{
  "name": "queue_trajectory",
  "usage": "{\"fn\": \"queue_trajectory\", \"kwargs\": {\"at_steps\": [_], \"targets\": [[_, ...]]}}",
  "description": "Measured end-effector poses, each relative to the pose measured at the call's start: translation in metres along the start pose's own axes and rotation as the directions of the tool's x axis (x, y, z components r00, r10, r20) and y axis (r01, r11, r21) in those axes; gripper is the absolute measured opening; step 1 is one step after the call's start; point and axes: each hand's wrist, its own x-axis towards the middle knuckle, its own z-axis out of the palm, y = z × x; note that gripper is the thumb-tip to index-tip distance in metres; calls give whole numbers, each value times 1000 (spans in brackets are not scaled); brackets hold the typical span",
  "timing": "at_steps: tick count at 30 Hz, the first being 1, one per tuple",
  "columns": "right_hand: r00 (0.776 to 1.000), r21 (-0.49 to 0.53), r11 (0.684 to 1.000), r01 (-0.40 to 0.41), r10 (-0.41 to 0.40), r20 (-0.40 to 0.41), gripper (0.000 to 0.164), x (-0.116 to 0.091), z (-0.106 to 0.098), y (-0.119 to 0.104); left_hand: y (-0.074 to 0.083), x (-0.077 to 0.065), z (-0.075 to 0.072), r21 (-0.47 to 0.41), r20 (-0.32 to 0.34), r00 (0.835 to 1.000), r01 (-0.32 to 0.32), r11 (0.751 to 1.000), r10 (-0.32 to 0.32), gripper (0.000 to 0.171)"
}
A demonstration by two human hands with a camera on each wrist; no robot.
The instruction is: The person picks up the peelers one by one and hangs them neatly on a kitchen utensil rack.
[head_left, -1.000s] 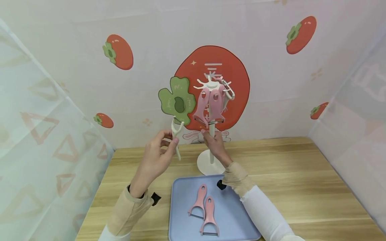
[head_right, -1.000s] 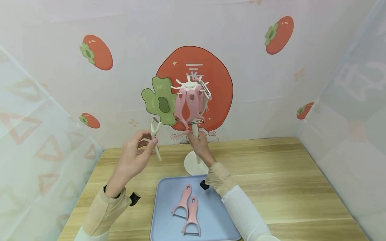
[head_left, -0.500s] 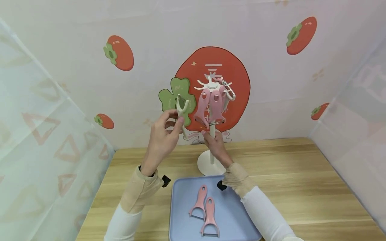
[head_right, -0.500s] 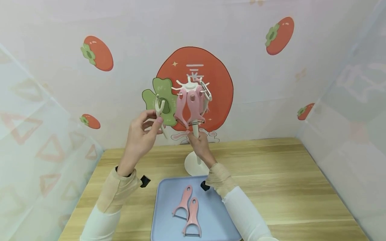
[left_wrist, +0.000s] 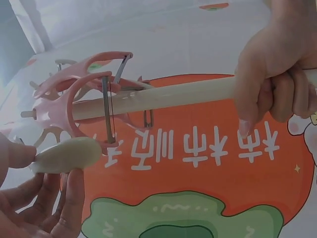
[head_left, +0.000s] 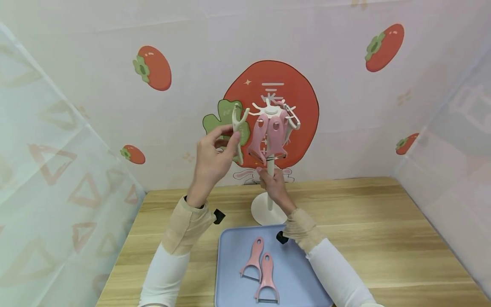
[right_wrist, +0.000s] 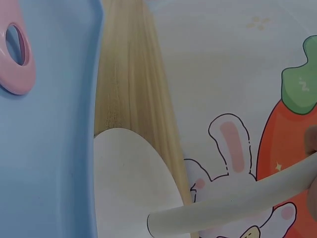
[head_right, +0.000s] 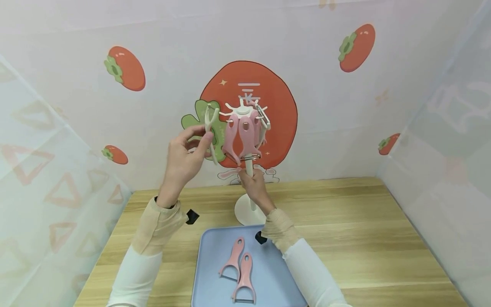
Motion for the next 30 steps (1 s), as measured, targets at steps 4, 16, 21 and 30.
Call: {"fn": "queue_trajectory", "kwargs": {"at_steps": [4, 16, 21, 30], "targets": [[1000, 22, 1000, -19, 19, 10, 57, -1, 0, -1, -1, 5, 3, -10, 29, 1000, 6, 1000, -6, 33], [1000, 44, 999, -25, 25, 11, 59, -1, 1, -3, -5, 9, 9, 2, 56, 998, 7, 1000, -7, 36], [1000, 42, 999, -29, 29, -1, 58, -1, -1, -4, -6, 10, 12, 9, 65, 998, 5, 1000, -5, 37], [999, 45, 998, -51, 51, -6, 58, -2, 2, -4, -7, 9, 14, 7, 59, 998, -8, 1000, 8, 37]]}}
